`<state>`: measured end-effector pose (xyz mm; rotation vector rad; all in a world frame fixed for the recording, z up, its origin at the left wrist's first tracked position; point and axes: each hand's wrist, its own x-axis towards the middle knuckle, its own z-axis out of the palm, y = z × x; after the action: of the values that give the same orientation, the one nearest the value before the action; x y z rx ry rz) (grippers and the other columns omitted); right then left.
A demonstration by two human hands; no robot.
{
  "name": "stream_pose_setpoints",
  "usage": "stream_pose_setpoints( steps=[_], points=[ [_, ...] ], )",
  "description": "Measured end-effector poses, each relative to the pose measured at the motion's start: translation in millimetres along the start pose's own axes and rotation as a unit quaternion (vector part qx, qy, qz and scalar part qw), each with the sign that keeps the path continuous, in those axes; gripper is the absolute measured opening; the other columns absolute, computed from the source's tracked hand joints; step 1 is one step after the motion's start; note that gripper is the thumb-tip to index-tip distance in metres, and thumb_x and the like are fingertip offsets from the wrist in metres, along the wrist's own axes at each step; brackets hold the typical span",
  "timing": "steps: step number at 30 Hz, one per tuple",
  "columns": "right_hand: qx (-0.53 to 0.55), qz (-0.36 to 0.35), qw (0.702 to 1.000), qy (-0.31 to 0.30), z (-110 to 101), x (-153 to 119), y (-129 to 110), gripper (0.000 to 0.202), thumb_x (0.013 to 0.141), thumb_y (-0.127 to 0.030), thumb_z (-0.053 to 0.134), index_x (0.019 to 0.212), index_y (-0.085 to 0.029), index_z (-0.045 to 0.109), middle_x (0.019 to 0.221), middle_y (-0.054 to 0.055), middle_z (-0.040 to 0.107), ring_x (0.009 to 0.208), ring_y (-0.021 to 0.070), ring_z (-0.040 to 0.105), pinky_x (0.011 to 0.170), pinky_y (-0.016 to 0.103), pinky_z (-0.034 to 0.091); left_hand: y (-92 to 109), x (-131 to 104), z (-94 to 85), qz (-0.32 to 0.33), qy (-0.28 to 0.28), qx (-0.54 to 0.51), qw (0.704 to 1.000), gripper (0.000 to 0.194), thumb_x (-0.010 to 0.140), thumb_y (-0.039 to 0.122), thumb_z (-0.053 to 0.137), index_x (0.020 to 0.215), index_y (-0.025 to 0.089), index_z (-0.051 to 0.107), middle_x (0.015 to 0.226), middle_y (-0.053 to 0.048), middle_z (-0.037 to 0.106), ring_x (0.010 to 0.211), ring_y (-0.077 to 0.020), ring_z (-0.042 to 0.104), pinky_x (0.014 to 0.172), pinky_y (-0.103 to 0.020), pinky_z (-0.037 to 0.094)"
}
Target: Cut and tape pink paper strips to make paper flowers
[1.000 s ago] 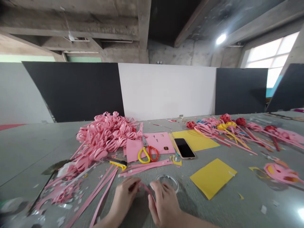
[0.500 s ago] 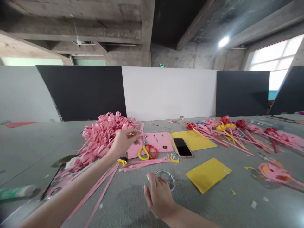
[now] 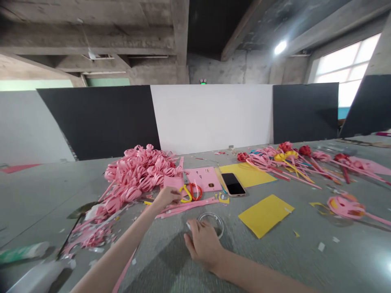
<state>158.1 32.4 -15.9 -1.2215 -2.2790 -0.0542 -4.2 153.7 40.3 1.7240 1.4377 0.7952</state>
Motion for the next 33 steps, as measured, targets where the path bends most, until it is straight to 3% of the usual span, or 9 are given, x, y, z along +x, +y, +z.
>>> stream_pose_setpoints(
  steps=[3,7,10,15,17,19,26,29,33],
  points=[
    [0.015,-0.001,1.0,0.004,-1,0,-1,0.021,0.082,-0.02,0.036,0.101,-0.015,0.042,0.082,0.006,0.058,0.075,0.0187,0.053,0.069,0.029,0.035,-11,-2,-5.6,-0.006,-0.013,0.078,0.997,0.009,0.067,0.019,0.059,0.067,0.01,0.06,0.049,0.003,0.056,0.053,-0.0121,0.056,0.053,-0.021,0.044],
    [0.01,-0.003,1.0,0.006,0,0,-1,0.02,0.082,-0.021,0.038,0.1,-0.016,0.043,0.084,0.006,0.058,0.075,0.0188,0.053,0.067,0.029,0.035,-14,-4,-16.8,-0.027,-0.049,0.17,0.984,0.023,0.08,0.03,0.049,0.084,0.01,0.057,0.078,-0.001,0.059,0.068,-0.0133,0.057,0.062,-0.028,0.047],
    [0.015,-0.005,1.0,0.003,1,0,0,0.02,0.081,-0.02,0.039,0.101,-0.016,0.043,0.086,0.006,0.058,0.076,0.0189,0.053,0.069,0.029,0.035,-13,-4,-34.2,-0.038,-0.064,0.216,0.974,0.022,0.08,0.027,0.05,0.094,0.011,0.055,0.09,-0.004,0.058,0.077,-0.0148,0.057,0.067,-0.031,0.047],
    [0.031,-0.005,0.999,-0.015,2,0,0,0.021,0.081,-0.019,0.04,0.101,-0.016,0.043,0.089,0.006,0.058,0.079,0.019,0.053,0.071,0.031,0.035,-15,-6,-77.1,-0.035,-0.057,0.232,0.97,0.014,0.061,0.018,0.056,0.071,0.012,0.063,0.064,-0.002,0.063,0.068,-0.0188,0.059,0.058,-0.023,0.045],
    [0.036,-0.008,0.999,-0.016,2,0,0,0.021,0.081,-0.019,0.041,0.101,-0.016,0.042,0.091,0.007,0.057,0.081,0.0193,0.052,0.072,0.031,0.035,-19,-6,-85.4,-0.037,-0.063,0.219,0.973,0.013,0.057,0.018,0.055,0.066,0.013,0.063,0.059,-0.001,0.063,0.064,-0.0183,0.06,0.055,-0.021,0.045],
    [0.039,-0.01,0.999,-0.017,2,-1,1,0.02,0.081,-0.019,0.04,0.101,-0.016,0.043,0.091,0.007,0.057,0.081,0.0195,0.052,0.072,0.031,0.035,-24,-6,-82.9,-0.038,-0.072,0.198,0.977,0.014,0.056,0.018,0.054,0.065,0.012,0.063,0.06,-0.002,0.064,0.064,-0.0175,0.061,0.056,-0.02,0.045],
    [0.047,-0.013,0.999,-0.02,1,-1,2,0.018,0.081,-0.018,0.041,0.099,-0.017,0.043,0.089,0.006,0.057,0.08,0.0195,0.051,0.072,0.031,0.035,-26,-2,-41.7,-0.041,-0.076,0.159,0.983,0.019,0.063,0.02,0.052,0.075,0.012,0.063,0.066,-0.004,0.065,0.064,-0.0149,0.062,0.055,-0.017,0.046],
    [0.044,-0.013,0.999,-0.025,0,-1,1,0.018,0.081,-0.019,0.04,0.099,-0.016,0.043,0.088,0.006,0.057,0.079,0.0196,0.051,0.071,0.032,0.035,-19,-7,-46.6,-0.048,-0.085,0.166,0.981,0.018,0.064,0.024,0.053,0.074,0.013,0.063,0.066,-0.002,0.065,0.06,-0.0143,0.062,0.053,-0.017,0.046],
    [0.039,-0.013,0.999,-0.027,1,-1,2,0.019,0.082,-0.02,0.04,0.1,-0.016,0.043,0.09,0.006,0.057,0.081,0.0197,0.051,0.073,0.032,0.035,-12,-15,-72.5,-0.086,-0.08,0.217,0.969,0.012,0.063,0.02,0.053,0.071,0.015,0.062,0.061,0.001,0.063,0.056,-0.0136,0.06,0.05,-0.018,0.044]
  ],
)
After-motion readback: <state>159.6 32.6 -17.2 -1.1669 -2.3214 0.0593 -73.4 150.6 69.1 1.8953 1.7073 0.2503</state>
